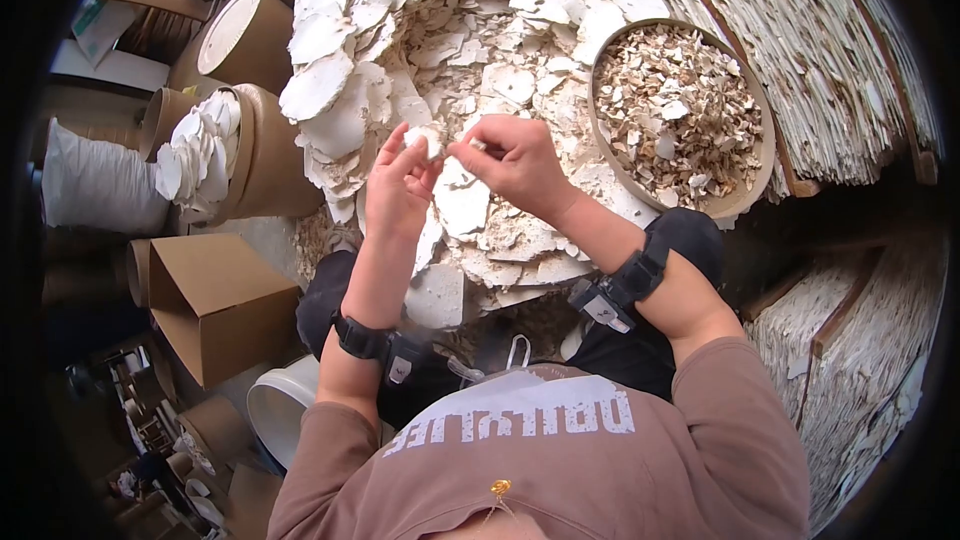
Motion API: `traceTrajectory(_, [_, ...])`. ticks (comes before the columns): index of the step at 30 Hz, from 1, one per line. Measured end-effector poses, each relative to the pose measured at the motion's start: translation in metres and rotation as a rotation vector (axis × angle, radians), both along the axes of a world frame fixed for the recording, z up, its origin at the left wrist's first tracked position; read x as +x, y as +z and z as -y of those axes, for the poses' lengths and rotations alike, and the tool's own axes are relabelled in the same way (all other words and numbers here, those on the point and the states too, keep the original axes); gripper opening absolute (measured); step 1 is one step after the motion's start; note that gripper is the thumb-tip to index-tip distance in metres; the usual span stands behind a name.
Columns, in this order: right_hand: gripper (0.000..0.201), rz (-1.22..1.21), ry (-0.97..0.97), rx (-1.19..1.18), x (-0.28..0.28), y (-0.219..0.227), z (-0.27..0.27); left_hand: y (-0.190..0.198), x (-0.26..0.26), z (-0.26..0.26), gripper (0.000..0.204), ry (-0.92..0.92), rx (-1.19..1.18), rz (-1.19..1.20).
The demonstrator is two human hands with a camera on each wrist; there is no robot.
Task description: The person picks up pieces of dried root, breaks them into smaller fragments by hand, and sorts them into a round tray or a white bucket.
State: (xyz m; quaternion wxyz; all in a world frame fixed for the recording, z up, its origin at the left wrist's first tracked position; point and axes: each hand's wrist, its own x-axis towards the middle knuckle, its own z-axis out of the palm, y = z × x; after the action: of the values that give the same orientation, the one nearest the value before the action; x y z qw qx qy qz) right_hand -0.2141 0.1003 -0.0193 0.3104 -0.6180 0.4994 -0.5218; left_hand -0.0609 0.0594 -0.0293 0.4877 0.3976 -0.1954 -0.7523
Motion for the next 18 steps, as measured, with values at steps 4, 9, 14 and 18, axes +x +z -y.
traceTrajectory(4, [0.017, 0.598, 0.024, 0.402, -0.013, 0.007, 0.005, 0.015, 0.002, -0.002, 0.047, 0.003, -0.141, 0.137])
traceTrajectory(9, [0.022, 0.691, 0.160, 0.599, -0.012, 0.000, 0.008, 0.024, -0.010, -0.012, 0.049, -0.194, -0.401, 0.281])
traceTrajectory(14, [0.026, 0.043, 0.133, 0.290, -0.011, -0.009, 0.011, 0.013, -0.007, -0.018, 0.049, -0.234, -0.417, 0.302])
traceTrajectory(18, [0.026, -0.441, -0.034, -0.095, -0.008, -0.004, 0.007, -0.008, -0.006, -0.014, 0.047, -0.177, -0.351, 0.305])
